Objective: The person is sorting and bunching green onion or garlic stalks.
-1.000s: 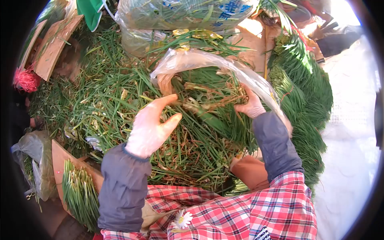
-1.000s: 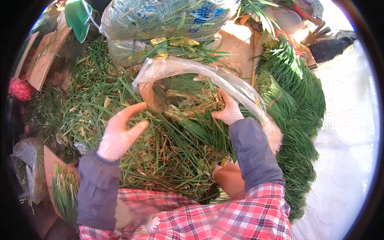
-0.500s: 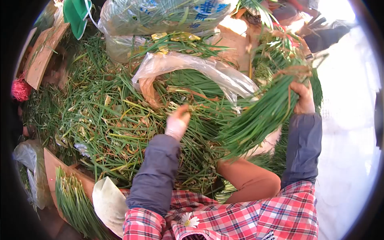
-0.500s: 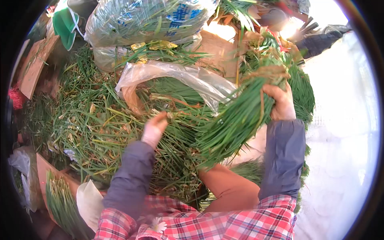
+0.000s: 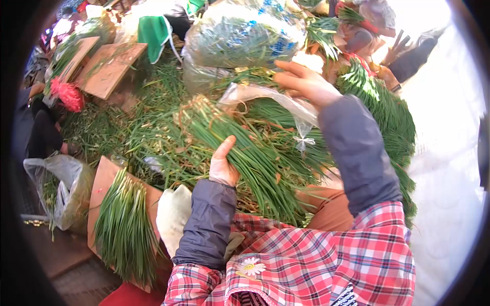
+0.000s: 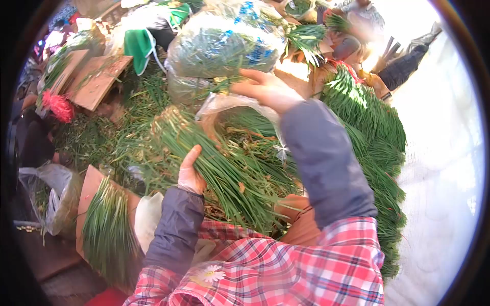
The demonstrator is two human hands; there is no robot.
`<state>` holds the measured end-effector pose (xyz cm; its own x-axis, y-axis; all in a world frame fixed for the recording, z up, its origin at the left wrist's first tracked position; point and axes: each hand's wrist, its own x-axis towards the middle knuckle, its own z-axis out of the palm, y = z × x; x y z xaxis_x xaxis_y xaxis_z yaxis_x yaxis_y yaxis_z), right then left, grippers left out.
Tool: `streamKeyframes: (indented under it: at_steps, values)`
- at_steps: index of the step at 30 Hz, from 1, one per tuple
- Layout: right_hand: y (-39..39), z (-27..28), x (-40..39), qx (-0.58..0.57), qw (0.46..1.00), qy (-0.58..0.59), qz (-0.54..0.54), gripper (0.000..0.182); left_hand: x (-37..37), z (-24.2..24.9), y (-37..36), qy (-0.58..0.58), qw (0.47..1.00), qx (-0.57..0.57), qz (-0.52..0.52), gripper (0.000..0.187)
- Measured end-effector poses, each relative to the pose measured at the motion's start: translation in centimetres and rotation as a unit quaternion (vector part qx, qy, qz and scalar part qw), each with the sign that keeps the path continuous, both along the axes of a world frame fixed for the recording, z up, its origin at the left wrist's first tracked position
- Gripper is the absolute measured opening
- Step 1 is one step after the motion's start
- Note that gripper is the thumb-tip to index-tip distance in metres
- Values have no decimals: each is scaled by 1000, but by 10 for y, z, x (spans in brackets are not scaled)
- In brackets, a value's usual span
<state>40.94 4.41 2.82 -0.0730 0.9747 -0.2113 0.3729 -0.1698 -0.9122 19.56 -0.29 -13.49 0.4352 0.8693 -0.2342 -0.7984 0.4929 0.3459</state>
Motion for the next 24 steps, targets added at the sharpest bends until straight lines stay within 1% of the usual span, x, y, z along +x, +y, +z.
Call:
streamKeyframes:
  at_steps: [1, 2, 3, 5, 7, 8, 9, 11, 13, 14, 16, 17, 19, 21, 22, 24]
  values:
    - [-18, 0, 10, -44, 998, 48, -23, 75, -14, -1, -4, -23, 1000, -13, 16, 44]
    - [-37, -7, 18, -64, 997, 31, -9, 79, -29, -9, -4, -29, 1000, -10, 6, 42]
    - [-54, -17, 24, -82, 997, 12, 3, 82, -35, -5, -5, -38, 999, -19, 34, 41]
    - [-88, -36, 28, -121, 991, 57, 19, 91, -42, 1, -10, -55, 994, -41, 87, 40]
    - [-115, -55, 14, -108, 988, 95, 57, 99, -49, -5, -11, -80, 992, -43, 84, 37]
    - [-127, -59, 5, -137, 980, 133, 51, 104, -51, -3, -12, -96, 990, -52, 88, 37]
    - [-133, -63, -1, -125, 976, 171, 45, 101, -52, -2, -14, -112, 988, -61, 90, 36]
    - [-135, -52, -1, -107, 972, 209, -4, 101, -56, -5, -15, -136, 984, -73, 89, 37]
    - [-131, -44, -2, -102, 979, 177, -24, 100, -60, -7, -18, -162, 980, -79, 80, 38]
    - [-129, -42, -5, -100, 981, 162, -34, 99, -60, -7, -20, -143, 985, -59, 79, 38]
    - [-138, -55, -38, -110, 990, 71, 49, 99, -57, 3, -28, -101, 991, -18, 82, 39]
    - [-143, -64, -55, -115, 989, 24, 93, 99, -54, 18, -36, -72, 991, -48, 101, 42]
    - [-153, -93, -74, -127, 983, 120, 62, 107, -55, 27, -48, -65, 994, -17, 91, 42]
    - [-157, -107, -80, -125, 973, 194, 19, 98, -66, 18, -53, -89, 995, -7, 47, 44]
    - [-163, -104, -79, -173, 950, 260, 5, 75, -70, 12, -58, -99, 995, -5, 21, 45]
    - [-163, -84, -74, -231, 936, 255, -66, 61, -71, 8, -67, -76, 997, 8, 19, 48]
